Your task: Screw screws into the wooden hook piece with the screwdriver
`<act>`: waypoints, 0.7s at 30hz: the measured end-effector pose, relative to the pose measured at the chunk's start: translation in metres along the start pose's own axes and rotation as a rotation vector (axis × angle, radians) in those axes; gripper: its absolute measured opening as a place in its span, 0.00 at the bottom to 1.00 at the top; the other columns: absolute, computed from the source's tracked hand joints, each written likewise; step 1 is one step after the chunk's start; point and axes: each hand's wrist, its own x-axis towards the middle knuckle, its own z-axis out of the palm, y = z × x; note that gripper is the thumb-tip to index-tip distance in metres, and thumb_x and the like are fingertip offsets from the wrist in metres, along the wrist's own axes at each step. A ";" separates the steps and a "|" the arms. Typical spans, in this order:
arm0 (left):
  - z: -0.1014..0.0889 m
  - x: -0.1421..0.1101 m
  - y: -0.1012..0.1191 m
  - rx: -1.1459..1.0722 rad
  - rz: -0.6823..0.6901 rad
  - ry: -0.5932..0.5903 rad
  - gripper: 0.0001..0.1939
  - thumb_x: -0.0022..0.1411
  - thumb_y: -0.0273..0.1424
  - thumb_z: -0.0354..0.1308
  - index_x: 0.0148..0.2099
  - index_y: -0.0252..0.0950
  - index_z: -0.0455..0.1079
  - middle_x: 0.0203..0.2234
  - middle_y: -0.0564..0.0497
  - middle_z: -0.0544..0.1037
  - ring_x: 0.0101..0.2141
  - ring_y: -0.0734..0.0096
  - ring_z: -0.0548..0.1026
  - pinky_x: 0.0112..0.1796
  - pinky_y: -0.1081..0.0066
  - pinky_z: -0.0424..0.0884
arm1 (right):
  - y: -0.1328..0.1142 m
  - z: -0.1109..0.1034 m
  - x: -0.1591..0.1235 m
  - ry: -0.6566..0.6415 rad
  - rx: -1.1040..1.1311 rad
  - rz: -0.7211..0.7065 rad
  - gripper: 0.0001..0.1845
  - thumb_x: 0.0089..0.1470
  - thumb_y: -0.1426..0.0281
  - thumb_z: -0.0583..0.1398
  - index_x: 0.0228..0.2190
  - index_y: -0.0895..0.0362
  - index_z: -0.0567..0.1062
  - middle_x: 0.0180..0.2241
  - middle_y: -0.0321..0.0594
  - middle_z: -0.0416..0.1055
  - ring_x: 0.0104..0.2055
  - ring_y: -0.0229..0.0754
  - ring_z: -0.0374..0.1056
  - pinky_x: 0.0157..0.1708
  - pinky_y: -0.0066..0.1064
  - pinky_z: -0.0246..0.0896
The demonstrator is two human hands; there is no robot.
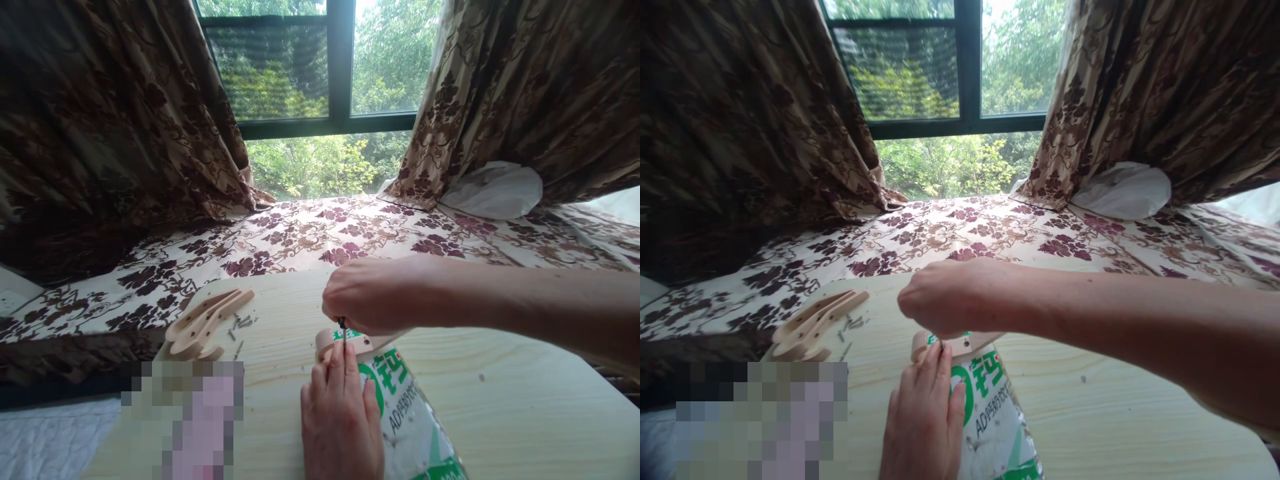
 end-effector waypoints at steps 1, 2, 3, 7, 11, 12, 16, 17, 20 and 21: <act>0.000 0.000 0.000 -0.002 0.005 0.004 0.21 0.67 0.28 0.42 0.60 0.33 0.63 0.55 0.50 0.71 0.46 0.59 0.67 0.41 0.60 0.63 | 0.001 0.000 0.000 -0.006 0.004 0.010 0.11 0.48 0.82 0.58 0.22 0.58 0.76 0.21 0.39 0.69 0.20 0.35 0.53 0.21 0.32 0.46; 0.001 0.000 0.000 -0.005 0.009 0.008 0.21 0.67 0.28 0.42 0.60 0.33 0.63 0.55 0.49 0.70 0.46 0.59 0.67 0.40 0.60 0.63 | 0.002 -0.001 0.000 -0.016 0.008 0.025 0.10 0.48 0.82 0.59 0.22 0.58 0.76 0.20 0.39 0.69 0.20 0.35 0.53 0.21 0.32 0.46; 0.001 0.000 -0.001 -0.008 0.012 0.012 0.21 0.68 0.28 0.42 0.60 0.33 0.63 0.55 0.50 0.70 0.46 0.60 0.67 0.40 0.60 0.63 | 0.003 -0.001 -0.001 -0.027 0.011 0.046 0.09 0.48 0.81 0.59 0.23 0.58 0.76 0.20 0.39 0.69 0.20 0.36 0.54 0.21 0.33 0.46; 0.000 -0.001 -0.001 -0.014 0.008 0.013 0.21 0.68 0.28 0.42 0.60 0.33 0.63 0.57 0.50 0.69 0.46 0.61 0.67 0.41 0.61 0.63 | 0.005 -0.002 -0.003 -0.034 0.006 0.093 0.08 0.49 0.80 0.61 0.30 0.58 0.78 0.23 0.39 0.70 0.21 0.36 0.56 0.21 0.33 0.45; 0.000 -0.002 0.000 0.000 -0.001 0.002 0.22 0.68 0.28 0.41 0.61 0.33 0.62 0.58 0.50 0.68 0.47 0.60 0.67 0.41 0.60 0.63 | 0.004 -0.003 -0.005 -0.045 -0.008 0.110 0.04 0.52 0.73 0.61 0.29 0.58 0.79 0.22 0.39 0.70 0.21 0.35 0.54 0.21 0.32 0.44; 0.000 -0.002 0.000 0.005 -0.001 0.001 0.22 0.68 0.29 0.41 0.61 0.33 0.62 0.58 0.50 0.68 0.47 0.60 0.67 0.41 0.60 0.63 | 0.004 -0.004 -0.005 -0.054 -0.004 0.135 0.05 0.52 0.70 0.62 0.30 0.59 0.79 0.22 0.39 0.70 0.21 0.35 0.54 0.21 0.32 0.44; 0.000 -0.003 0.000 0.020 0.004 0.001 0.22 0.68 0.29 0.41 0.61 0.34 0.62 0.57 0.50 0.68 0.47 0.60 0.68 0.42 0.60 0.64 | 0.008 -0.010 -0.012 0.003 0.112 0.154 0.13 0.52 0.71 0.61 0.41 0.57 0.77 0.28 0.40 0.72 0.24 0.36 0.58 0.22 0.30 0.46; 0.000 -0.003 -0.001 0.029 0.004 0.003 0.22 0.68 0.29 0.41 0.61 0.34 0.62 0.57 0.51 0.68 0.47 0.60 0.68 0.42 0.60 0.64 | 0.009 -0.010 -0.015 0.036 0.158 0.130 0.13 0.52 0.73 0.60 0.41 0.56 0.76 0.29 0.40 0.72 0.25 0.36 0.58 0.23 0.29 0.46; 0.001 -0.005 -0.002 0.065 0.012 0.022 0.22 0.67 0.29 0.43 0.61 0.36 0.62 0.56 0.53 0.70 0.46 0.60 0.69 0.43 0.61 0.65 | 0.011 -0.004 -0.023 0.122 0.274 0.100 0.08 0.54 0.75 0.56 0.34 0.57 0.76 0.27 0.37 0.71 0.24 0.33 0.57 0.23 0.27 0.46; 0.001 -0.006 -0.003 0.077 0.022 0.035 0.22 0.67 0.30 0.44 0.61 0.36 0.63 0.56 0.54 0.70 0.46 0.60 0.69 0.43 0.61 0.65 | 0.011 0.001 -0.026 0.150 0.295 0.126 0.07 0.56 0.73 0.56 0.32 0.57 0.76 0.25 0.36 0.70 0.23 0.33 0.56 0.23 0.27 0.45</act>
